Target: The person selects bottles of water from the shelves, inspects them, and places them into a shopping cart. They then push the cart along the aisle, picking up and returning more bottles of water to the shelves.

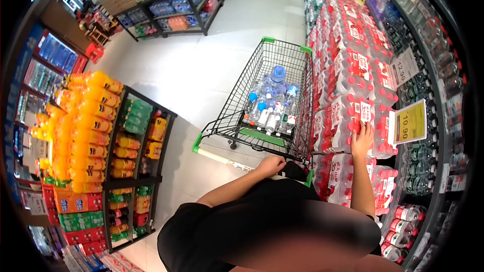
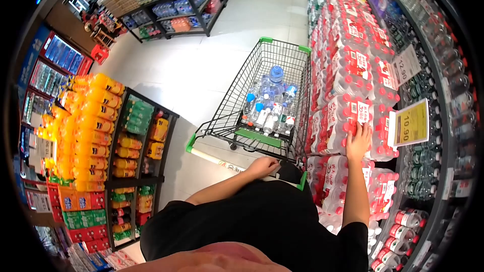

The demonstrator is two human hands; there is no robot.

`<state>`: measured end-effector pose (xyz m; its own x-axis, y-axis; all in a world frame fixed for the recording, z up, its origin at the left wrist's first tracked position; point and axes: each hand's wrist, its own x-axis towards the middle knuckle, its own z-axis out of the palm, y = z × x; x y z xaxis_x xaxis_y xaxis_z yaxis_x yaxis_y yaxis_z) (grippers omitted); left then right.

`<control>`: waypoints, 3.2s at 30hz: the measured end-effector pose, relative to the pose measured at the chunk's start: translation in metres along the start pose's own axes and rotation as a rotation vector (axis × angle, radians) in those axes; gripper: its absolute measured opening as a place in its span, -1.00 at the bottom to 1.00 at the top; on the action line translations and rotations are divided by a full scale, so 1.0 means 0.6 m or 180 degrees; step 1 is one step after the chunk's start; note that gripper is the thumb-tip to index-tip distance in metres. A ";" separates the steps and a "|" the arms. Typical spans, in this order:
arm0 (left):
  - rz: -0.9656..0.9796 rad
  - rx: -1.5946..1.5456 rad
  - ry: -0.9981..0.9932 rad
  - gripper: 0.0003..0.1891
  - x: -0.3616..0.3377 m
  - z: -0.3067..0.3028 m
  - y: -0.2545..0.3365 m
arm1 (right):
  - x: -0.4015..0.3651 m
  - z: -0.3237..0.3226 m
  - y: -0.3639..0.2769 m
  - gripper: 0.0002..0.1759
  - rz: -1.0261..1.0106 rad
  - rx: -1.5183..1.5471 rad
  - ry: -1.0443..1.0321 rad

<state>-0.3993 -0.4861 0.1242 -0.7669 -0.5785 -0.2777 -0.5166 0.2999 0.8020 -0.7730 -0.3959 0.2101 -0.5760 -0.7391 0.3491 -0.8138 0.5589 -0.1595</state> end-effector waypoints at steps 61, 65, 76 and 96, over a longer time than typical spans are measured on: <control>-0.3339 -0.3696 -0.0520 -0.55 -0.143 0.451 -0.515 | -0.326 -0.071 -0.055 -0.08 0.1060 -0.1253 -0.0640; -0.3293 -0.3685 -0.0395 -0.56 -0.137 0.454 -0.525 | -0.324 -0.074 -0.060 -0.07 0.1111 -0.1240 -0.0663; -0.3244 -0.3637 -0.0302 -0.56 -0.132 0.477 -0.529 | -0.328 -0.068 -0.049 -0.07 0.0944 -0.1234 -0.0567; -0.3166 -0.3409 -0.0163 -0.57 -0.122 0.480 -0.525 | -0.318 -0.073 -0.063 -0.07 0.1038 -0.1258 -0.0606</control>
<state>-0.2901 -0.3201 -0.2605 -0.2947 -0.1717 -0.9401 -0.3233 -0.9078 0.2671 -0.6290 -0.2593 0.1899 -0.8274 -0.5382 0.1603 -0.5206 0.8421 0.1406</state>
